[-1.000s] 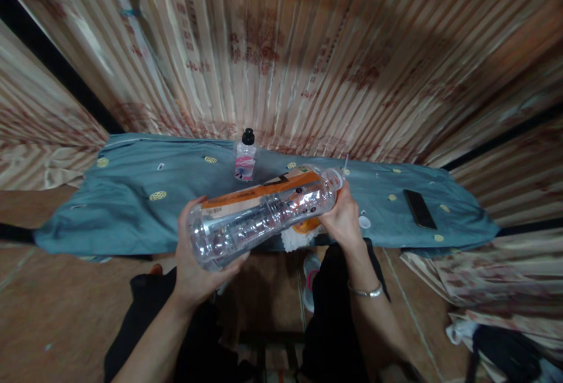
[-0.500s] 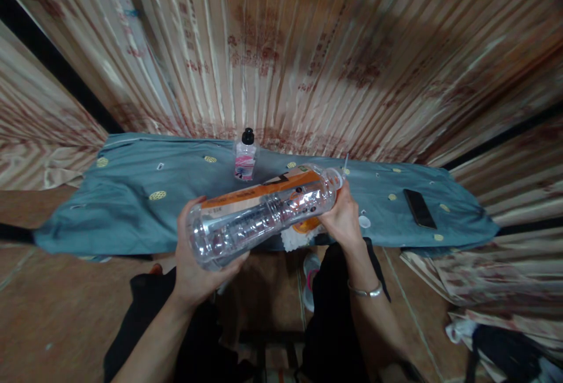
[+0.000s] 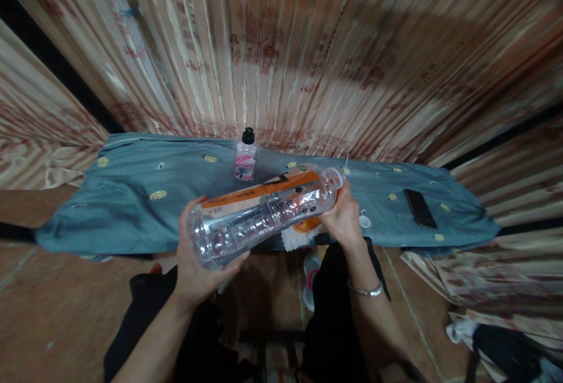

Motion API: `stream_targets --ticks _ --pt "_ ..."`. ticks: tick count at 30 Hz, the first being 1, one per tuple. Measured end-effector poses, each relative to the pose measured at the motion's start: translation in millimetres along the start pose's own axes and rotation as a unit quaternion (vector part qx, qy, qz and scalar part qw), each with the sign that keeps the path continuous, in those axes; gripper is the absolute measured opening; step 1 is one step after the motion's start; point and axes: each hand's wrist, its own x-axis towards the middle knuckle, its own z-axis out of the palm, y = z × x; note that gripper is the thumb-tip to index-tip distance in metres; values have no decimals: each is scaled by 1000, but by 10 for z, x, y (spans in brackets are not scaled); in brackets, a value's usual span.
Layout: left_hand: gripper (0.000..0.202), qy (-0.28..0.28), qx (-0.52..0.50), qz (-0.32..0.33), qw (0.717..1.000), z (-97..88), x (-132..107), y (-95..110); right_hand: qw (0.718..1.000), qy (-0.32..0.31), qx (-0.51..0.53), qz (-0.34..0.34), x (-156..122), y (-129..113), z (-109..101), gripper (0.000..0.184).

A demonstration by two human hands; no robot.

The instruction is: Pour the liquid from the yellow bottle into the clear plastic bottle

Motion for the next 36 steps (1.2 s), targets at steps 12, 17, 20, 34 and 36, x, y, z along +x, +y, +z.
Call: stream_targets --ticks 12,17,20,34,36 --pt "108 -2 -16 33 999 30 7 -57 1000 4 6 -2 6 4 14 60" --pt "104 0 -4 -20 1000 50 0 -33 1000 12 -1 -5 7 43 19 62" --pt "105 4 -4 -33 999 58 10 -8 1000 16 -1 -11 5 63 24 64" --pt "103 -11 -3 -56 998 82 -5 -75 997 70 9 -13 -37 174 96 85" --pt "103 -7 -2 -46 999 82 -1 -74 997 68 13 -16 -35 182 100 80"
